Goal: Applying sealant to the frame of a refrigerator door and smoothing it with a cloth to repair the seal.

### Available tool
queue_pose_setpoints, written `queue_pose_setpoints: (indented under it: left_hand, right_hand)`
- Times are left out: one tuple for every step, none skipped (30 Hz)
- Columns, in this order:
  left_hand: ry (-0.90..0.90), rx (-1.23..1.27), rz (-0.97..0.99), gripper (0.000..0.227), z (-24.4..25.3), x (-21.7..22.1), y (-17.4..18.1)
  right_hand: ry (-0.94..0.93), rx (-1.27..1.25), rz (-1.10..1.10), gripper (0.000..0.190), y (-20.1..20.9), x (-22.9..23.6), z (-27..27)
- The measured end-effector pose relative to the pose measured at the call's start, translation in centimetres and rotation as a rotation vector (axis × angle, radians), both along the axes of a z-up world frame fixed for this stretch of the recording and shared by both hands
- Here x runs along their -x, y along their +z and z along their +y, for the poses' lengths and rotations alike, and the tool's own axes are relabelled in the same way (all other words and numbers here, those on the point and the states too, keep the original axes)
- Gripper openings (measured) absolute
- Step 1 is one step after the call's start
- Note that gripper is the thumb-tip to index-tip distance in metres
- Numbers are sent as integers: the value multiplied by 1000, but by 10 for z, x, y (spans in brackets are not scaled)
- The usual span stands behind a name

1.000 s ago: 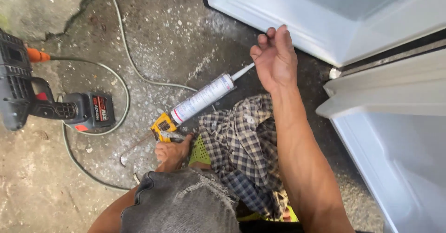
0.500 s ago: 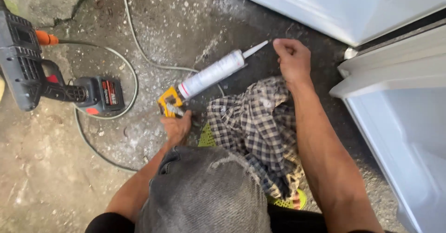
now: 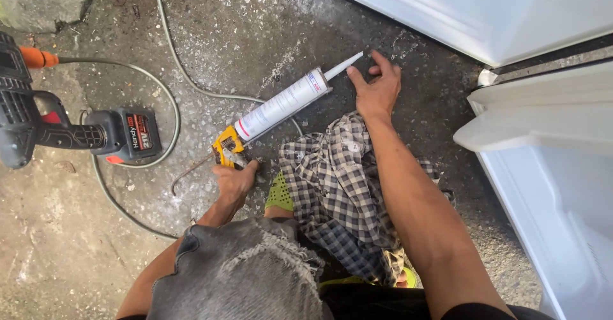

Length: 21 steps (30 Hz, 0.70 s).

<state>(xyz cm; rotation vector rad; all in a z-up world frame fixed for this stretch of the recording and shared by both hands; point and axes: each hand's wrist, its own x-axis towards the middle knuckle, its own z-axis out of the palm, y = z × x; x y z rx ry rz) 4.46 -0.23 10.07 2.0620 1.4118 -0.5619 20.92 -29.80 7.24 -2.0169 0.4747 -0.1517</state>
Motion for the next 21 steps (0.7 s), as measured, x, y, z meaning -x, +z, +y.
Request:
queue_pose_setpoints:
  left_hand:
    - [0,1,2,84,1,0,-1]
    - [6,10,-13,84,1,0,-2]
    - [12,18,-26,85,3,2,-3]
    - [11,17,-22,85,4,4,-7]
    - [17,20,-25,85,6,4,-12]
    - [23,24,-27,85,8,4,-17]
    - [22,24,-25,85,6,1,-10]
    - [24,33,-21,83,3,-2,-4]
    - [26,42,-17,81,0,-4,2]
    - [25,45,-13,81,-1,-5,4]
    - [43,54,-25,81,-2,-6,7]
    - [62,63,-36,81,-1,-6,10]
    - [61,63,-36,81,0,-5,6]
    - [64,66,-42,82,1,-4,3]
    - [68,69,-47,82,2,-2,0]
    - [68,68,-46,82,2,-3,1]
    - [62,60,-31,82,1,-3,1]
    - [57,52,-16,82,0,-3,2]
    - [57,53,-16,82,-1,-4,1]
    - [51,44,-4,83,-1,-4,1]
    - [45,34,8,83,-2,-4,1]
  right_hand:
    - [0,1,2,62,-2,-2,1]
    - [-4,-2,-14,60,-5,-4,2]
    - [-7,-7,-27,58,-7,-4,3]
    - [-8,-8,-24,58,-10,-4,3]
    - [-17,12,-18,57,-13,-5,4]
    - [-26,32,-12,56,-16,-6,4]
    - [-27,33,-9,56,-14,-7,6]
    - [-36,5,-22,55,-11,-7,7]
    - [-45,-20,-35,54,-9,-7,7]
    - [-46,-18,-32,54,-13,-8,5]
    - [-49,-6,-43,53,-16,-9,5]
    - [-51,5,-55,52,-18,-10,5]
    - [-51,6,-55,52,-18,-10,5]
    - [-51,-1,-65,51,-18,-11,6]
    - [-51,-8,-74,49,-18,-11,7]
    - [-51,-8,-73,49,-20,-12,8]
    - [-48,2,-79,48,-22,-12,7]
    - [-46,11,-85,47,-23,-13,7]
    - [-46,13,-85,47,-24,-13,6]
    - [-40,8,-97,47,-25,-14,5]
    - [-36,3,-110,47,-26,-14,5]
